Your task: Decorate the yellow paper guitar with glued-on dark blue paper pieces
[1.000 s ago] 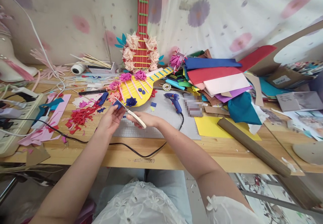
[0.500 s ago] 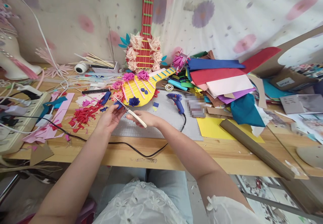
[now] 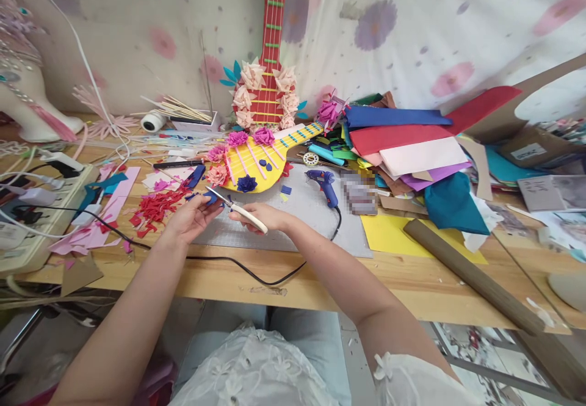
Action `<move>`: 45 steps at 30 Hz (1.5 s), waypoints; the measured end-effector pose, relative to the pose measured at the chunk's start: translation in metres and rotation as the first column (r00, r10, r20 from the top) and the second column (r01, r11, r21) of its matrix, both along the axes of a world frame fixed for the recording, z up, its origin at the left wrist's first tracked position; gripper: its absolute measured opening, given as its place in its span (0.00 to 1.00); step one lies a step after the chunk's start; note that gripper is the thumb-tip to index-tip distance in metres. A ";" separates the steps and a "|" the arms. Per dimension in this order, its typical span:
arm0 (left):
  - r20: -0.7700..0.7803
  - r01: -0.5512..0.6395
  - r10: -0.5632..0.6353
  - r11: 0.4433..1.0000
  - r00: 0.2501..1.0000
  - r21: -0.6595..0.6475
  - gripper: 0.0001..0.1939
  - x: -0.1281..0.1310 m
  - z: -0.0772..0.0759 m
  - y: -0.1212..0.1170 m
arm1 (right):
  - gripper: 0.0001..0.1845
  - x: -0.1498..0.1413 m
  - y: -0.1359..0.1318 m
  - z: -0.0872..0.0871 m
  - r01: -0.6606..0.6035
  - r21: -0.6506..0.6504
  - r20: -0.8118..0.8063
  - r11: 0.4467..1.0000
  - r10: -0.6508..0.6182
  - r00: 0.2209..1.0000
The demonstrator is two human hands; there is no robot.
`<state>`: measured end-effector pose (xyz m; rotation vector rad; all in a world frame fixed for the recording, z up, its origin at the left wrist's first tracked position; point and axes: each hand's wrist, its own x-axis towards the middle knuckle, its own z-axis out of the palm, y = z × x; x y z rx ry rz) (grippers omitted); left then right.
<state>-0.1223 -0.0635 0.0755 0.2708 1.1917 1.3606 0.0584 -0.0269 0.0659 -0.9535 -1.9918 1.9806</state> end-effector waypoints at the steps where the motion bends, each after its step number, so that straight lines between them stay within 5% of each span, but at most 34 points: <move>1: -0.009 0.015 -0.015 1.000 1.000 -0.007 0.07 -0.002 -0.001 -0.001 | 0.30 0.000 0.000 -0.001 -0.011 -0.015 -0.004 1.000 0.011 1.000; 9: -0.076 0.116 -0.115 0.993 0.990 0.000 0.05 -0.013 -0.004 0.003 | 0.31 0.002 0.004 0.000 -0.197 -0.009 -0.016 0.980 0.197 0.980; 21: -0.139 0.178 -0.171 0.983 0.975 0.037 0.05 -0.009 -0.005 0.005 | 0.28 0.005 0.003 0.006 -0.146 -0.027 -0.008 0.989 0.146 0.989; 34: -0.148 0.164 -0.160 0.986 0.976 0.020 0.04 -0.016 -0.008 0.003 | 0.28 0.000 0.007 -0.007 -0.079 -0.074 -0.051 0.994 0.075 0.996; 45: -0.205 0.216 -0.170 0.948 0.964 0.231 0.11 0.011 -0.016 0.003 | 0.25 -0.006 0.009 -0.010 0.153 -0.306 -0.281 0.940 -0.243 0.929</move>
